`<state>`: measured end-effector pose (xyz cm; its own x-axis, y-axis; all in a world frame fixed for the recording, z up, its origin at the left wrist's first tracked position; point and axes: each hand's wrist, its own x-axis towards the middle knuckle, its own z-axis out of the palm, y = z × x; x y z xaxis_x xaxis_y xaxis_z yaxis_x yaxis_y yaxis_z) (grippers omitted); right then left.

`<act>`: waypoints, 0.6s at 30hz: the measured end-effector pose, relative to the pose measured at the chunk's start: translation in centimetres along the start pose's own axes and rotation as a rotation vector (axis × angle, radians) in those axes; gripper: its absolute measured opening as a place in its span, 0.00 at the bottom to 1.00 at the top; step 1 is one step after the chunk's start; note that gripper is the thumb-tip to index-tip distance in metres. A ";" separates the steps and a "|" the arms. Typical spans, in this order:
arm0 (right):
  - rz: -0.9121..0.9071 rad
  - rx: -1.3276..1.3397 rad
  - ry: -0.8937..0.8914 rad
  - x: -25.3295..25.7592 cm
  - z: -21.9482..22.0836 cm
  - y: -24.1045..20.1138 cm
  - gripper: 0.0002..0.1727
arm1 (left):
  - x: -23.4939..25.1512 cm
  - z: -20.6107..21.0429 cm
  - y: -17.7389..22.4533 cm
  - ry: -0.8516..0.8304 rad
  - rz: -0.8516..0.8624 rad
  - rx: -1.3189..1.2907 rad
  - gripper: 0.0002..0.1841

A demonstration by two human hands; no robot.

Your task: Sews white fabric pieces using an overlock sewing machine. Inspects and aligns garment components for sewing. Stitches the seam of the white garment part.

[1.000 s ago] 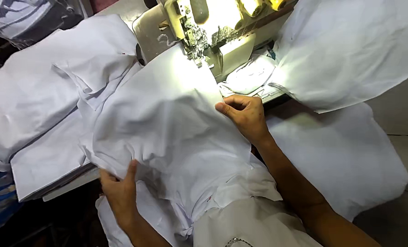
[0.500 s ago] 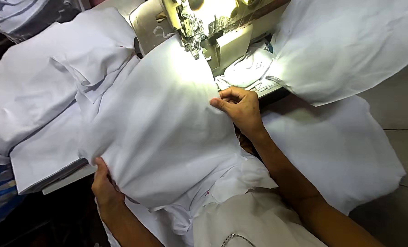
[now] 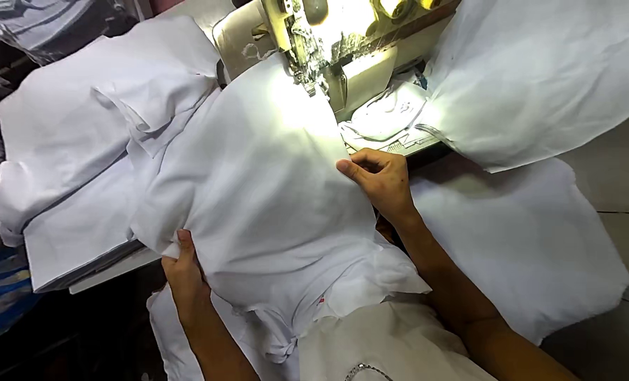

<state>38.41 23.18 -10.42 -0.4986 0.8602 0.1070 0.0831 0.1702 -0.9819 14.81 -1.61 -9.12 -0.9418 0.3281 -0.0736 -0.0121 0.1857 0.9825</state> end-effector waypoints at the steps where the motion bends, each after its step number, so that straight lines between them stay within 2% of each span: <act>1: -0.003 0.007 0.001 0.1 0.0 0.0 0.07 | 0.2 0.0 -0.1 -0.006 0.002 -0.009 0.07; 8: -0.022 0.012 -0.020 0.7 0.0 -0.1 0.07 | 3.3 0.4 1.5 0.039 0.082 -0.015 0.09; 15: -0.036 0.015 -0.029 1.1 0.1 -0.1 0.07 | 6.2 -0.2 2.1 -0.084 0.166 -0.020 0.11; 17: -0.020 0.018 -0.037 1.0 0.0 -0.1 0.07 | 5.8 -1.0 1.9 -0.157 0.134 -0.007 0.19; 18: -0.015 0.019 -0.045 1.0 -0.1 -0.2 0.07 | 5.2 -1.5 1.8 -0.192 0.118 0.042 0.27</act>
<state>37.99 24.06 -10.11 -0.5380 0.8351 0.1148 0.0595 0.1734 -0.9830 9.39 -0.98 -7.46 -0.8543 0.5198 0.0064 0.1123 0.1724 0.9786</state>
